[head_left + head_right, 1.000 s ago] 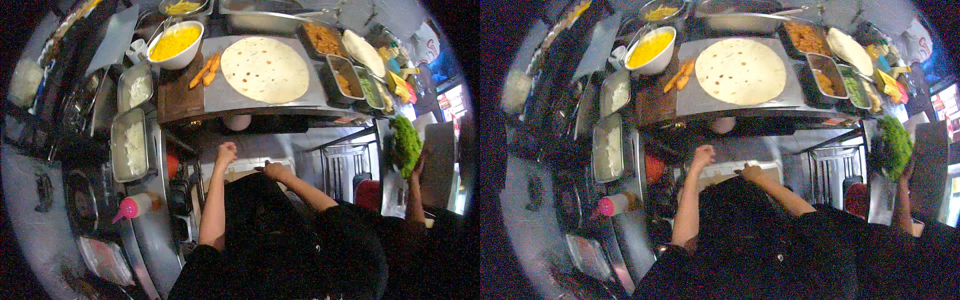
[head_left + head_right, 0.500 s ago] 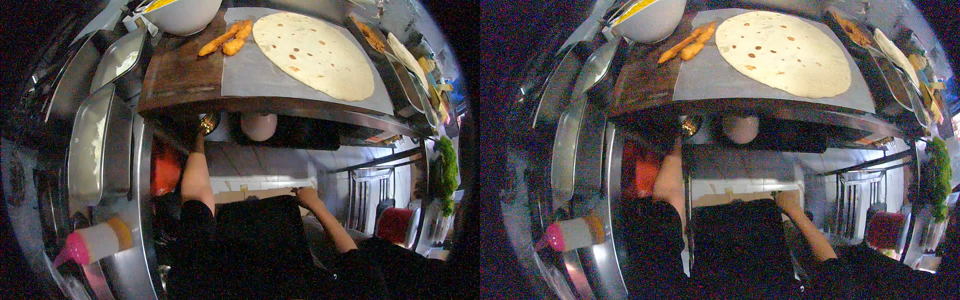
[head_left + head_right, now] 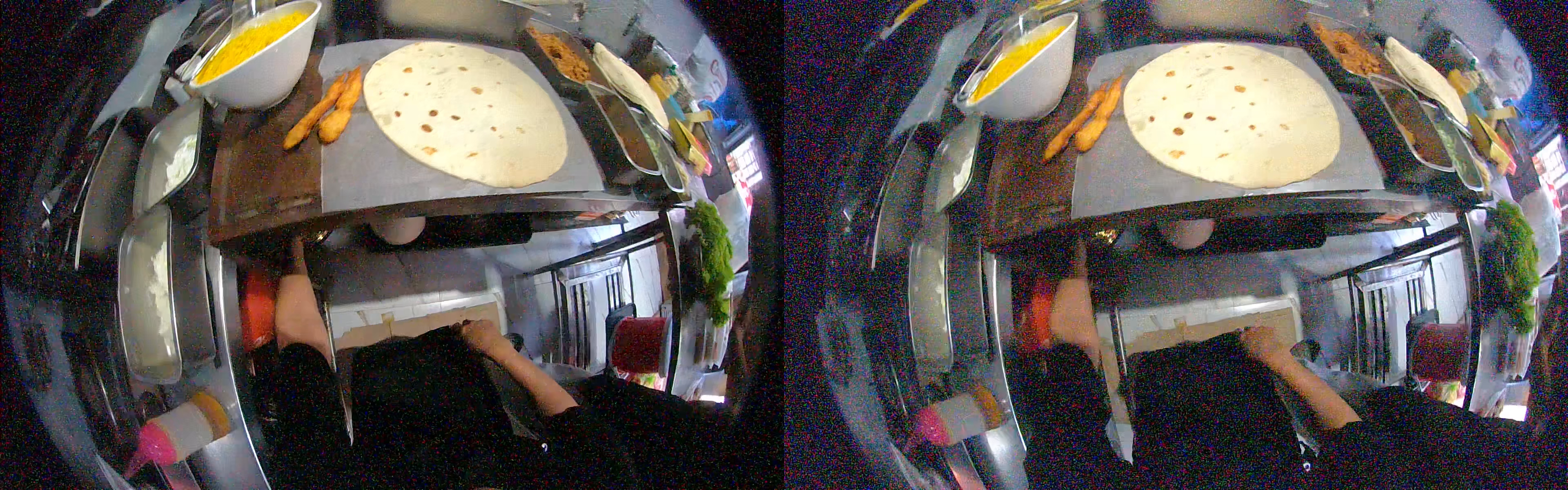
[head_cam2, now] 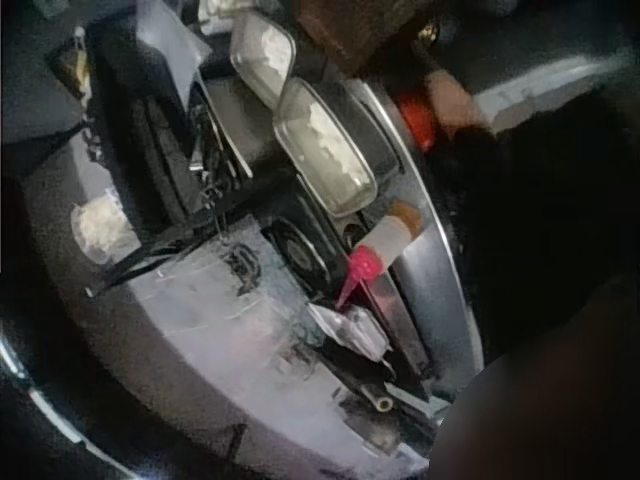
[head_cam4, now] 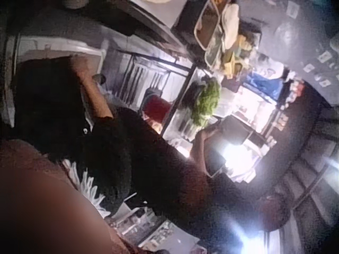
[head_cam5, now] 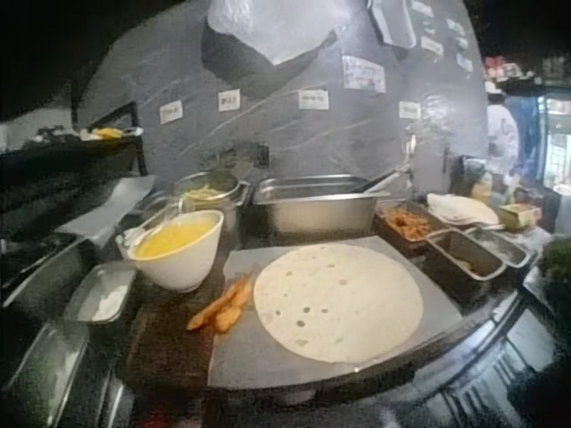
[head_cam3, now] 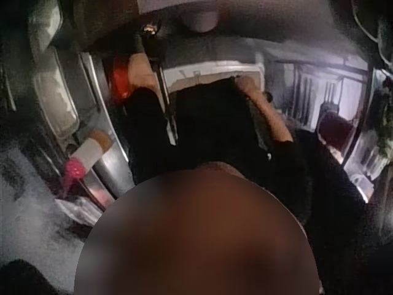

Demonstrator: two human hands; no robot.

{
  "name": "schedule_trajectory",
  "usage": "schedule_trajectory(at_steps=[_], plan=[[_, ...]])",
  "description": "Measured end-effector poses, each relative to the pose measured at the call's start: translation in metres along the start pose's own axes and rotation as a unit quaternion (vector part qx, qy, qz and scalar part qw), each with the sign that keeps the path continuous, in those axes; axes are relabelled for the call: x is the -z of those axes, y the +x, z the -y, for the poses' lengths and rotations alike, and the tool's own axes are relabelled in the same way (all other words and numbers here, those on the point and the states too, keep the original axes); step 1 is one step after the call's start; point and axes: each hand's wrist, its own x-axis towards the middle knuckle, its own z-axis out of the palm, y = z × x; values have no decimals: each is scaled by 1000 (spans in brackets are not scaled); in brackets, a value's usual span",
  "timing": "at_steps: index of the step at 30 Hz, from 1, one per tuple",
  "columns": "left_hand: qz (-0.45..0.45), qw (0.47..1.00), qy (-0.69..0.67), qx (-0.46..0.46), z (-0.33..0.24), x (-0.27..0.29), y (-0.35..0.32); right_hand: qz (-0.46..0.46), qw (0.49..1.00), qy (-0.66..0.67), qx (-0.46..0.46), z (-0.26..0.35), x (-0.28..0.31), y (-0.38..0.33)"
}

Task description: The person assembles a wrap by placing a tortilla on the counter, adding yellow rice, cooked meat, and sliced mushrooms. They use tongs to transfer ingredients from metal containers and arrange them on the tortilla.

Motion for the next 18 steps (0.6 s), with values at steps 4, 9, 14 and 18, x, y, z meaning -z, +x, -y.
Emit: schedule_trajectory(at_steps=[4, 9, 14, 18], plan=[[-7, 1000, 16, -16, -14, 1, -26, -89, 995, -23, 25, -3, -8, -27], [-35, 997, 38, -61, -9, 3, -91, -14, 1000, 15, 19, 20, 66, -44], [-36, 990, 53, -124, 23, 23, -206, -33, 997, 46, -43, 22, 106, -58], [-12, 982, 56, -178, 53, 70, -275, 50, 985, 129, -105, 6, 166, -71]])
